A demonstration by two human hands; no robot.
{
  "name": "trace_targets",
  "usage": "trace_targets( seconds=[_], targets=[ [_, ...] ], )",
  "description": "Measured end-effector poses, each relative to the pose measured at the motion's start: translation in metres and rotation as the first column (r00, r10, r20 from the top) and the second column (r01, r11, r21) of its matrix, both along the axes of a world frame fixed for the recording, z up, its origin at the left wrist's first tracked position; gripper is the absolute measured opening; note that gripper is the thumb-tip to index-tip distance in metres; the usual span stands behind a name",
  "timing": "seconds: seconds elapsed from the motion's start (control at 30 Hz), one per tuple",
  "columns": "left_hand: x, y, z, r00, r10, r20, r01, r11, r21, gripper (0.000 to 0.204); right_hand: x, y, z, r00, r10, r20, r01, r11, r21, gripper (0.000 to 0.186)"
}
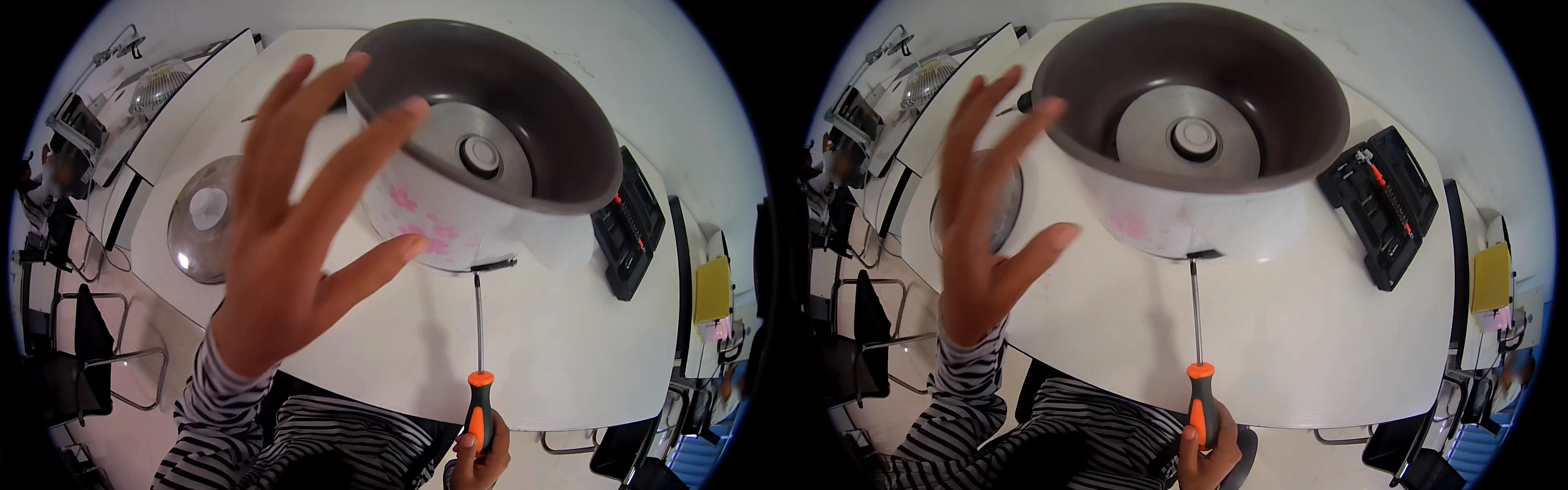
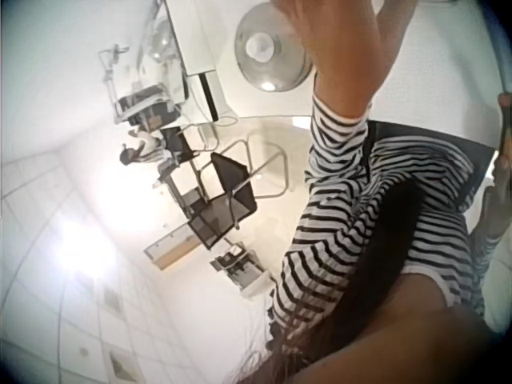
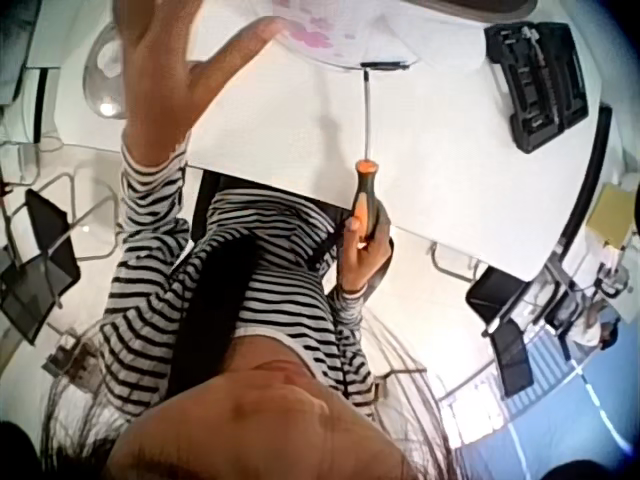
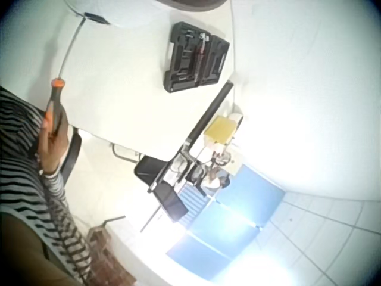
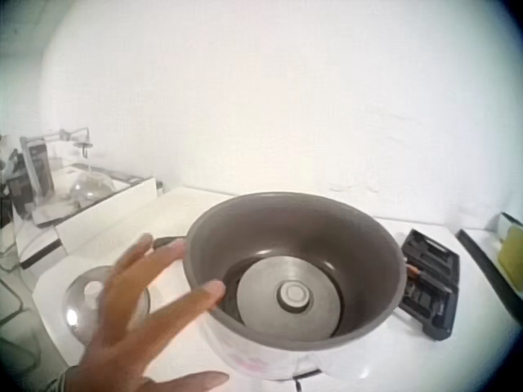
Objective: The person disassembles a rice cooker by removing the lid and inner pot, then uses a screwdriver to remove screws from the base. They detach a small black component with wires, inspect it, and reattach it to the cooker base, securing it with screws.
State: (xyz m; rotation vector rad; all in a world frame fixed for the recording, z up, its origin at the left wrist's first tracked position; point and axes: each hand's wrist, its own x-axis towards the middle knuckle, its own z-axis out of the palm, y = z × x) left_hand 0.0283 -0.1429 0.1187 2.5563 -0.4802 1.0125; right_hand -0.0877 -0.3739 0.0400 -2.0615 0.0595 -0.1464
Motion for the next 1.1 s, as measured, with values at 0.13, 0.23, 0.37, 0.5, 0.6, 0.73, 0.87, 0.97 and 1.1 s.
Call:
trace_targets(
  seconds=[0.13, 0.23, 0.37, 0.5, 0.6, 0.73, 0.87, 0.97, 1.1],
  targets=[
    [0.027, 0.0, -0.015, 0.993, -0.119, 0.017, 0.12, 0.967, -0.224, 0.035, 0.006, 0.003, 0.013, 0.999, -0.003, -0.044, 0.004, 1.0, 0.009, 0.039],
    [0.036, -0.004, -0.012, 0.981, -0.174, 0.086, 0.19, 0.953, -0.236, 0.028, 0.009, -0.001, 0.015, 0.988, -0.011, -0.152, -0.006, 0.994, -0.112, 0.034],
    [0.024, -0.015, -0.016, 0.982, -0.169, 0.088, 0.187, 0.939, -0.289, 0.029, 0.013, -0.009, 0.012, 0.994, -0.001, -0.11, -0.012, 0.993, -0.118, 0.032],
    [0.005, -0.037, -0.028, 0.994, 0.043, 0.101, 0.012, 0.874, -0.485, 0.018, 0.017, -0.021, 0.0, 0.999, -0.008, -0.035, 0.002, 0.985, -0.173, 0.033],
    [-0.001, -0.043, -0.035, 0.995, 0.093, 0.031, -0.057, 0.81, -0.584, 0.014, 0.006, -0.04, -0.016, 0.991, -0.029, -0.128, 0.0, 0.974, -0.227, 0.034],
    [0.01, -0.042, -0.038, 0.984, 0.038, 0.175, 0.077, 0.795, -0.602, 0.013, -0.014, -0.06, -0.038, 0.996, -0.004, -0.092, -0.021, 0.962, -0.273, 0.034],
    [0.045, -0.037, -0.034, 0.877, 0.055, 0.478, 0.184, 0.88, -0.438, 0.008, -0.03, -0.065, -0.049, 1.0, 0.004, -0.029, -0.013, 0.949, -0.315, 0.037],
    [0.036, -0.041, -0.035, 0.954, 0.135, 0.269, 0.007, 0.882, -0.471, 0.009, -0.011, -0.046, -0.034, 0.999, -0.001, -0.044, -0.012, 0.957, -0.291, 0.037],
    [0.021, -0.042, -0.021, 0.995, 0.084, 0.05, -0.051, 0.88, -0.472, 0.012, 0.012, -0.036, -0.008, 1.0, 0.01, -0.021, -0.015, 0.972, -0.234, 0.03]
  ],
)
